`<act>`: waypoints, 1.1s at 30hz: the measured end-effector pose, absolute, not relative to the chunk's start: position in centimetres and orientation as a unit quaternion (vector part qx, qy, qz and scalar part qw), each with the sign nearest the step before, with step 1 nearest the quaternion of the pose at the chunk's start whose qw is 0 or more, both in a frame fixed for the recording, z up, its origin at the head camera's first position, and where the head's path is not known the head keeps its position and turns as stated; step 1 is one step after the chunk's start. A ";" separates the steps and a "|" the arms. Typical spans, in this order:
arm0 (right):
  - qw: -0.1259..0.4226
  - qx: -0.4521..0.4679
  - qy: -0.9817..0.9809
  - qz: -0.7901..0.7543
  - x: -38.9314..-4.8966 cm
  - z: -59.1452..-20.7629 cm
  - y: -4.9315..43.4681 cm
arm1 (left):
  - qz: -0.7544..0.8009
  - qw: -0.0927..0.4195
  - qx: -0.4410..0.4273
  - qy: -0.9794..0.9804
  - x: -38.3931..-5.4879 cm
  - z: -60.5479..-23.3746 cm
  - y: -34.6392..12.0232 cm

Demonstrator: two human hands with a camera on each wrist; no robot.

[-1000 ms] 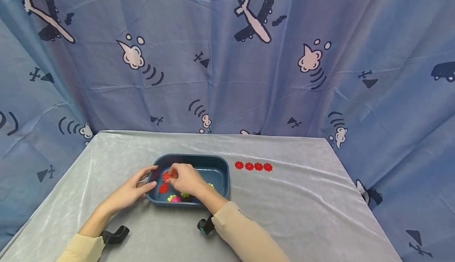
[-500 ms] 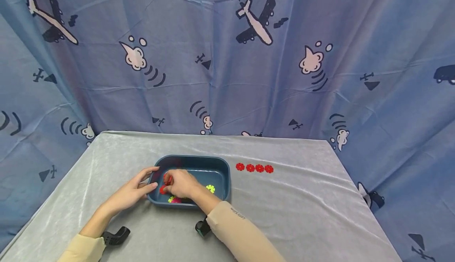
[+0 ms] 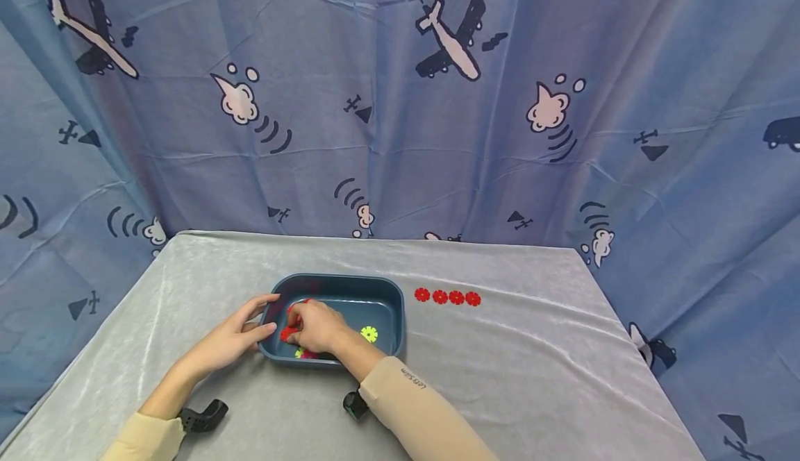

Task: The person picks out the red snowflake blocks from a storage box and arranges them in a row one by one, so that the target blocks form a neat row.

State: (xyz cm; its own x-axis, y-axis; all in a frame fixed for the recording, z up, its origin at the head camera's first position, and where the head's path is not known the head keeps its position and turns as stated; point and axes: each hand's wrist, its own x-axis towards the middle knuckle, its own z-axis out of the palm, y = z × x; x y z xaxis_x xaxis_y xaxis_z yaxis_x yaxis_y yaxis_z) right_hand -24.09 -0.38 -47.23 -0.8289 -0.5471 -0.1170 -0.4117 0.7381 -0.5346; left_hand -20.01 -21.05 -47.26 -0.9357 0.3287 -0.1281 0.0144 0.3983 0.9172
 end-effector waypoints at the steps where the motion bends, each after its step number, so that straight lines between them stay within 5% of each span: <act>1: 0.133 -0.259 0.923 -0.251 -24.1 -47.2 -0.4 | 0.538 0.146 0.104 0.824 -20.0 -47.2 -21.0; 33: 0.121 -0.275 0.906 -0.297 -24.3 -47.2 0.5 | 0.550 0.151 0.106 0.814 -19.7 -46.8 -20.8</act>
